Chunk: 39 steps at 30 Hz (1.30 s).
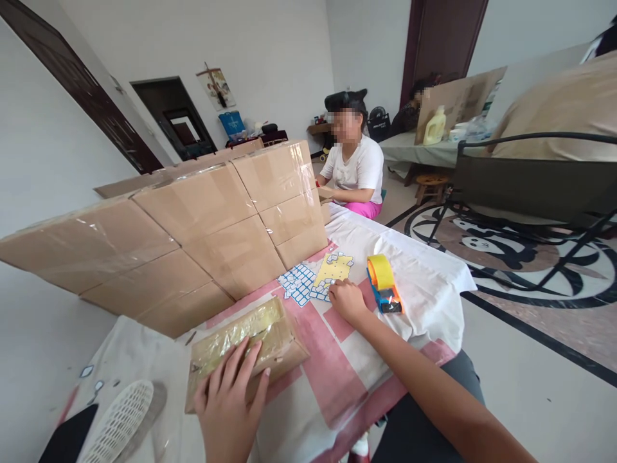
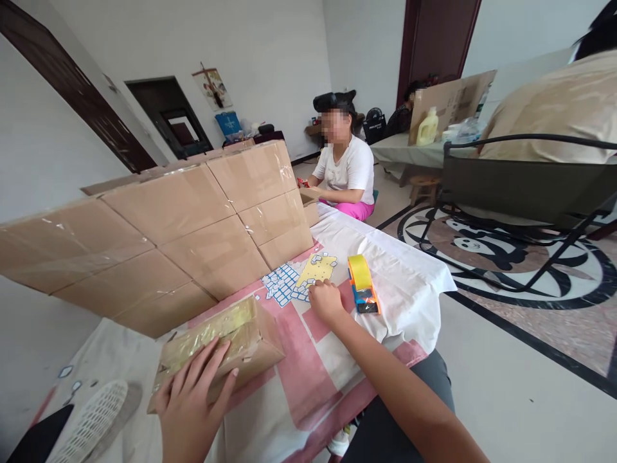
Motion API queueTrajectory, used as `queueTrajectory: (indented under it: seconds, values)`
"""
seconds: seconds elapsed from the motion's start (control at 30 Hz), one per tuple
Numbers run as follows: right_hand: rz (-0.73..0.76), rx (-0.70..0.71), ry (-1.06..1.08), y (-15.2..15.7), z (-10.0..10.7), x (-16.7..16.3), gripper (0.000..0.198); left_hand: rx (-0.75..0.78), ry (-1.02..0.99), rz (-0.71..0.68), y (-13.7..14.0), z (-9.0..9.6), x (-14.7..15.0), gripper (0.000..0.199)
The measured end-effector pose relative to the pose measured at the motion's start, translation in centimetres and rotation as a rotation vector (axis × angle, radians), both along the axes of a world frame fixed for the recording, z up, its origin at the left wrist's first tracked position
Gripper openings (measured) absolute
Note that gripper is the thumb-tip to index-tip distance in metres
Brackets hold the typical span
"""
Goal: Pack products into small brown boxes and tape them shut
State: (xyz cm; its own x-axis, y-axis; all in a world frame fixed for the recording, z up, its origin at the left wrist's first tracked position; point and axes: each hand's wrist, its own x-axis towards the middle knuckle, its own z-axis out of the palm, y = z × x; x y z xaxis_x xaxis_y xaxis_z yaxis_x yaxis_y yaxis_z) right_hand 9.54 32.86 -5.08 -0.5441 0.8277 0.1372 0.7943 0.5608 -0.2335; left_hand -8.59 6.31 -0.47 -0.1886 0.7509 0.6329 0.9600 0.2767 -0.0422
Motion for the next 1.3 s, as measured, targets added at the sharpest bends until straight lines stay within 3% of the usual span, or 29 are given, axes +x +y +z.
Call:
queueTrajectory:
  seconds: [0.3, 0.87, 1.07, 1.3]
  values:
    - [-0.018, -0.026, -0.034, -0.4, -0.2, -0.3, 0.031, 0.056, -0.035, -0.009, 0.1, -0.6, -0.3, 0.048]
    - [-0.008, -0.144, -0.034, -2.0, -0.2, -0.5, 0.043, -0.020, -0.015, 0.010, 0.0, 0.0, 0.2, 0.043]
    - [-0.051, -0.219, 0.148, -0.9, -0.9, 0.9, 0.018, -0.005, -0.021, 0.022, -0.2, -0.2, 0.3, 0.042]
    - [-0.058, -0.232, 0.547, -0.1, -0.7, 1.9, 0.025, 0.009, 0.000, 0.006, -0.1, -0.2, 0.1, 0.044]
